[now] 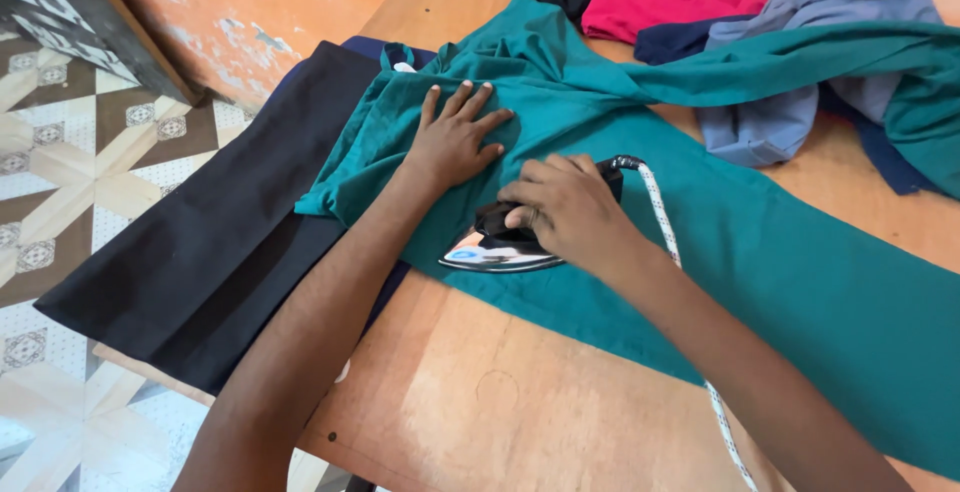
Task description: The person irons a green garment laid flat on a wooden table. They use a handheld iron to smooth the fabric while holding it in place with the other hand. Other folded clothes are visible nearby.
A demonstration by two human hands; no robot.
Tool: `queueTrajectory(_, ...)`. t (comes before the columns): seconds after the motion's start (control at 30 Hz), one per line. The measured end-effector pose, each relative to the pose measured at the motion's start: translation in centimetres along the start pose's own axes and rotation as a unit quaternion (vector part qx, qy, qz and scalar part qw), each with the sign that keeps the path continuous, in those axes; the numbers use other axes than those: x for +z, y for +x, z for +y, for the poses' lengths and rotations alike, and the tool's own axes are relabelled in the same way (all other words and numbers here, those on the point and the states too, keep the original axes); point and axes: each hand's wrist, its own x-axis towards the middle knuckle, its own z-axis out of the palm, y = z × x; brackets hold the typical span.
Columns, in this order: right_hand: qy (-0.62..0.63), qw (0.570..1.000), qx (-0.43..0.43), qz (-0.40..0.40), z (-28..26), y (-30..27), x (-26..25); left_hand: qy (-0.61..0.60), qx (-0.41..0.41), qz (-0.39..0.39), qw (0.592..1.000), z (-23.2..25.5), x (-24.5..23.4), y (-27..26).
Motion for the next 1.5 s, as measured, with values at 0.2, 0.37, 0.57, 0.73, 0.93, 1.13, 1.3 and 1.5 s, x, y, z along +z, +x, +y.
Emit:
queueTrajectory(0.2,0.059,0.997,-0.039,-0.029,-0.7,-2.3,-1.1,0.002,-0.001,-0.002,1.0,0.0,-0.1,0.0)
queueTrajectory(0.37,0.029,0.997,0.042,-0.052,0.8,-5.5,-2.7,-0.005,0.008,0.0,1.0,-0.4,0.0,-0.1)
queueTrajectory(0.57,0.063,0.994,0.014,-0.089,3.8,-14.0,-7.7,-0.006,0.018,0.001,1.0,-1.1,0.9,-0.1)
queueTrajectory(0.73,0.045,0.994,0.056,-0.087,5.2,-19.3,-11.2,0.004,0.038,0.009,0.999,-0.7,-0.1,0.2)
queueTrajectory(0.93,0.024,1.0,0.003,0.006,3.4,-19.4,-10.8,0.096,0.123,0.091,0.983,4.6,-3.4,-0.1)
queueTrajectory(1.13,-0.03,0.996,0.085,0.028,2.9,-20.2,-9.5,-0.143,0.194,-0.01,0.97,19.4,-0.4,-0.1)
queueTrajectory(1.3,-0.045,0.995,0.065,0.064,4.1,-24.7,-12.3,-0.119,0.22,-0.023,0.968,23.6,0.7,-1.3)
queueTrajectory(1.5,-0.084,0.983,0.112,0.119,5.2,-28.4,-12.6,-0.111,0.204,-0.051,0.971,23.1,1.5,-1.8)
